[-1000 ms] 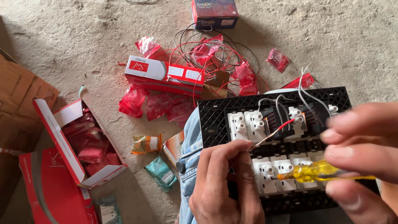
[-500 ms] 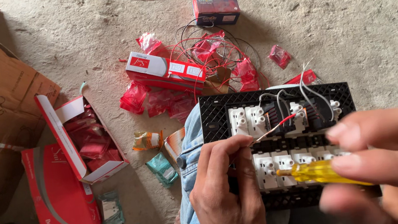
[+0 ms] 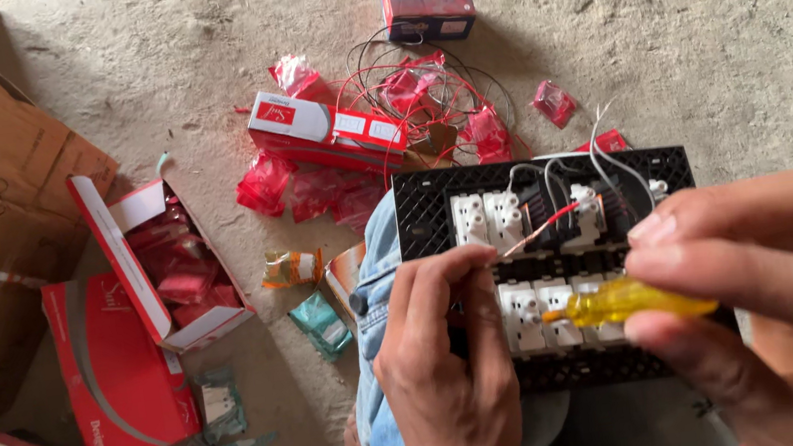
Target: The person sits on the floor and wires a black switchboard with multiple white switches. They strip red and black wires with pliers, insert them into terminal screws, and tighten the connections with a screwdriver.
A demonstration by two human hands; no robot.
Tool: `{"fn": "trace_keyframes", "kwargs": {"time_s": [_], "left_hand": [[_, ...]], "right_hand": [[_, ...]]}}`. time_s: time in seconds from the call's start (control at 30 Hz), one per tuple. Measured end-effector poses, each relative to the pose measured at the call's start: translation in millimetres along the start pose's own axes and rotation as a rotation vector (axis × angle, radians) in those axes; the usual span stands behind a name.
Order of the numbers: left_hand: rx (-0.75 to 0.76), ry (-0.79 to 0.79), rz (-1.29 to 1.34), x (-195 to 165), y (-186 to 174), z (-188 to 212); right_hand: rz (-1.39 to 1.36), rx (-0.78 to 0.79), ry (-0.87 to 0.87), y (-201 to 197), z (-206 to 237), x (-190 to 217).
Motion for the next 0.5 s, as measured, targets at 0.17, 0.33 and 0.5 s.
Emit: {"fn": "trace_keyframes", "kwargs": {"time_s": [0.17,0.33,0.5], "left_hand": [[0.003,0.042,0.011,-1.7,-0.6,-1.3],[0.008,0.019,0.028,0.0,-0.1,-3.1],[-0.006,0.072,0.002,-1.4,-0.4,-2.6]], "right_hand": [[-0.107,0.042,0.087,-0.7,13.8,7.1],[-0.115,0.061,0.108,1.0,-3.5,11.2],[-0.131,0.067,0.083,3.8,-2.9,6.2]]}}
Point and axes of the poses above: each hand's wrist, its own z-axis away from the middle knuckle, its own y-axis out of the palm, x = y × z, the point moved 5 cm from there along -z, towards the middle knuckle, and after that the axes turned 9 degrees about z, right-handed, at the moved point
